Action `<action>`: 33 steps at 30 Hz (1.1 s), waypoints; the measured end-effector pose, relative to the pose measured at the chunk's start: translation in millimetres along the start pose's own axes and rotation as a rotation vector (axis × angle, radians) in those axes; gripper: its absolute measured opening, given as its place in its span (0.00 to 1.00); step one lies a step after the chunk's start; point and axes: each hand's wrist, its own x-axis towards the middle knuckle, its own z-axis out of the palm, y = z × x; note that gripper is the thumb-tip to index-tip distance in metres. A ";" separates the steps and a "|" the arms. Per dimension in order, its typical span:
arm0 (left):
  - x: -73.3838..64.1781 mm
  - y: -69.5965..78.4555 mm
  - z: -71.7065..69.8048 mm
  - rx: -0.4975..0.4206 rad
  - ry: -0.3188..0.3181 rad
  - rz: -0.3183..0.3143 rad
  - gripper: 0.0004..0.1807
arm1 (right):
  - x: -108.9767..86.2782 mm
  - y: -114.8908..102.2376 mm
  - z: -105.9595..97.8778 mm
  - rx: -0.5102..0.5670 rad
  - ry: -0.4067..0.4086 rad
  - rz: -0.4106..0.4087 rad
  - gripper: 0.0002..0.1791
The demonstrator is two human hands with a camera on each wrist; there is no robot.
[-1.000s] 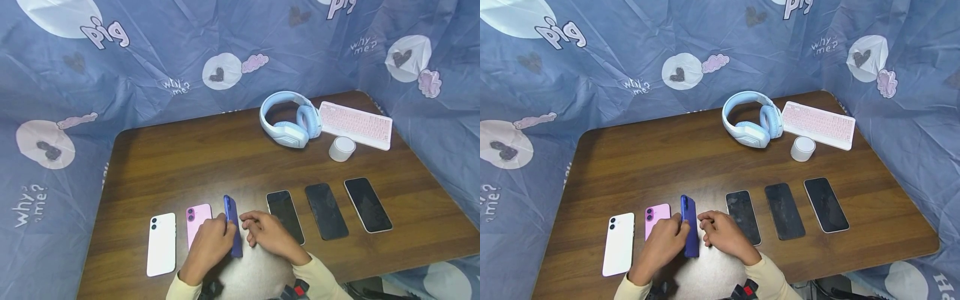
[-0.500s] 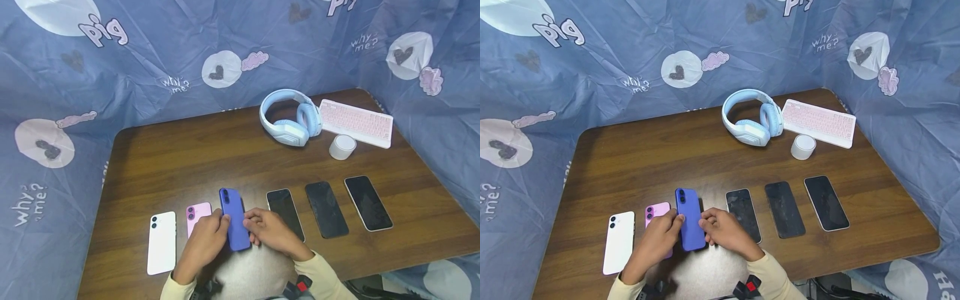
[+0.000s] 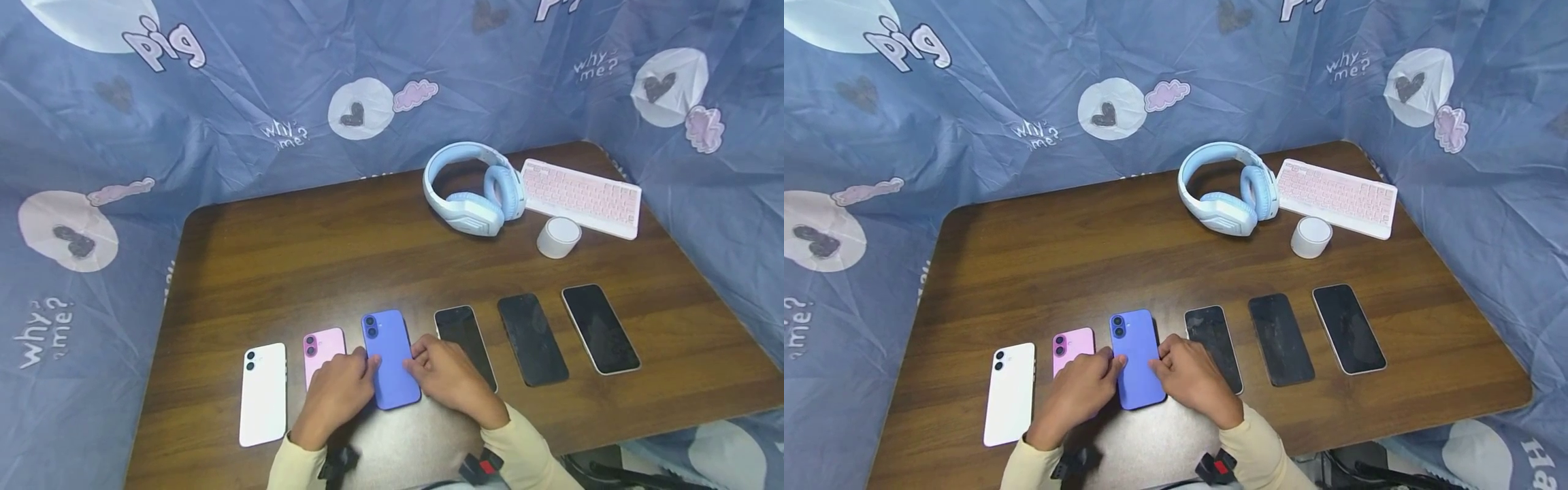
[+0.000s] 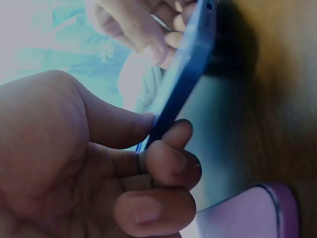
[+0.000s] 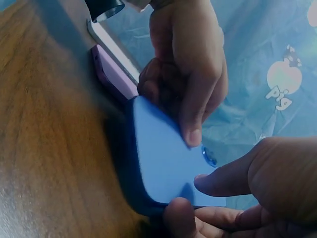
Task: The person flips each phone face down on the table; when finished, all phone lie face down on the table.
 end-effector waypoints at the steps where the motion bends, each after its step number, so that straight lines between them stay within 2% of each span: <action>1: 0.1 -0.4 0.9 0.016 0.000 0.001 0.16 | -0.1 -0.6 0.6 -0.023 0.015 -0.014 0.09; 6: 0.9 -1.9 4.8 0.080 0.006 0.019 0.18 | -2.0 -4.4 3.2 -0.113 0.094 -0.072 0.07; 10: 2.6 -1.5 6.7 0.112 0.006 0.034 0.18 | -3.8 -8.4 3.2 -0.153 0.122 -0.071 0.07; 20: 4.8 1.9 4.8 0.206 -0.035 0.078 0.20 | -5.1 -12.7 -2.7 -0.171 0.098 -0.069 0.11; 23: 4.8 3.0 4.8 0.227 -0.041 0.086 0.20 | -4.9 -13.1 -3.3 -0.183 0.092 -0.076 0.09; 29: 4.8 3.5 5.5 0.228 -0.054 0.074 0.20 | -3.9 -13.3 -3.8 -0.186 0.075 -0.080 0.09; 33: 4.9 3.3 6.1 0.213 -0.063 0.063 0.19 | -5.7 -11.9 -5.3 -0.194 0.103 -0.061 0.09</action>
